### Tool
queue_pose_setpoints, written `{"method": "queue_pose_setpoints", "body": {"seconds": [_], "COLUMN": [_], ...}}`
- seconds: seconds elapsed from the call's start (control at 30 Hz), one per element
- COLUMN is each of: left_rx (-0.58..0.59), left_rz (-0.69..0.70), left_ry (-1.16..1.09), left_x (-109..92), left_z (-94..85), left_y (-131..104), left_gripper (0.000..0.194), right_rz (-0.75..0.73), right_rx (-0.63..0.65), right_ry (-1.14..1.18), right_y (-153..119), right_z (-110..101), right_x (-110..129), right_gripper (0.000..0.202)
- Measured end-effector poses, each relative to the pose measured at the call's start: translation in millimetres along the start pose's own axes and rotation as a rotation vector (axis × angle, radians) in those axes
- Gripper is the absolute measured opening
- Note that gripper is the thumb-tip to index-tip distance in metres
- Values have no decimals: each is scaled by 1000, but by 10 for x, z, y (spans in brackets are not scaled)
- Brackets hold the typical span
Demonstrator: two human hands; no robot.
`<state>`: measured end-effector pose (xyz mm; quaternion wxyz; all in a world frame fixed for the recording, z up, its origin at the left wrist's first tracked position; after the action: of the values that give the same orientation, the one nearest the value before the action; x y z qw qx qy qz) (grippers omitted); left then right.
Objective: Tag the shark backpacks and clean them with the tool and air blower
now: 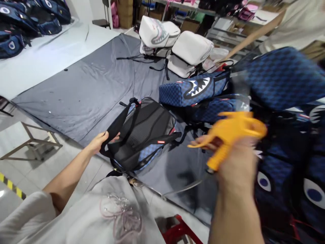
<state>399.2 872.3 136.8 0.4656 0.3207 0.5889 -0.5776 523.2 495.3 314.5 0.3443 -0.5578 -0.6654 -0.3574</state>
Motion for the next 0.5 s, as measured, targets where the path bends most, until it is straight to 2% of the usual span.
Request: {"method": "queue_pose_setpoints", "body": {"seconds": [0.07, 0.13, 0.23, 0.3, 0.37, 0.43, 0.47, 0.5], "left_rx": [37, 0, -38, -24, -4, 8, 13, 19], "left_rz": [-134, -286, -452, -481, -494, -528, -548, -568], "left_ry": [-239, -360, -432, -454, -476, -502, -511, -516], "left_x": [110, 266, 480, 565, 609, 634, 642, 648], "left_z": [-126, -241, -365, -417, -451, -476, -486, -493], "left_y": [27, 128, 314, 399, 448, 480, 496, 513], "left_gripper": [72, 66, 71, 72, 71, 72, 72, 74], "right_rz": [86, 200, 242, 195, 78, -57, -102, -115], "right_rx": [199, 385, 487, 589, 824, 1040, 1064, 1012], "right_ry": [-26, -184, -466, -685, -834, -864, -879, -927], "right_y": [275, 558, 854, 849, 693, 511, 454, 431], "right_z": [431, 820, 1249, 1474, 1661, 1782, 1813, 1827], "right_x": [-10, -124, -279, -287, -228, -152, -122, -101], "right_gripper": [63, 53, 52, 54, 50, 48, 49, 51]}}
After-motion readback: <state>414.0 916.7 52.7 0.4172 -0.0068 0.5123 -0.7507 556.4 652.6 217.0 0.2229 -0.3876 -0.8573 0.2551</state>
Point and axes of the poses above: each hand's wrist, its own y-axis towards the middle knuckle, its own z-axis out of the palm, x = y × z, the point moved 1 cm from there along y, towards the middle knuckle, and after that the axes turned 5 degrees about -z, right-handed, at the moved point
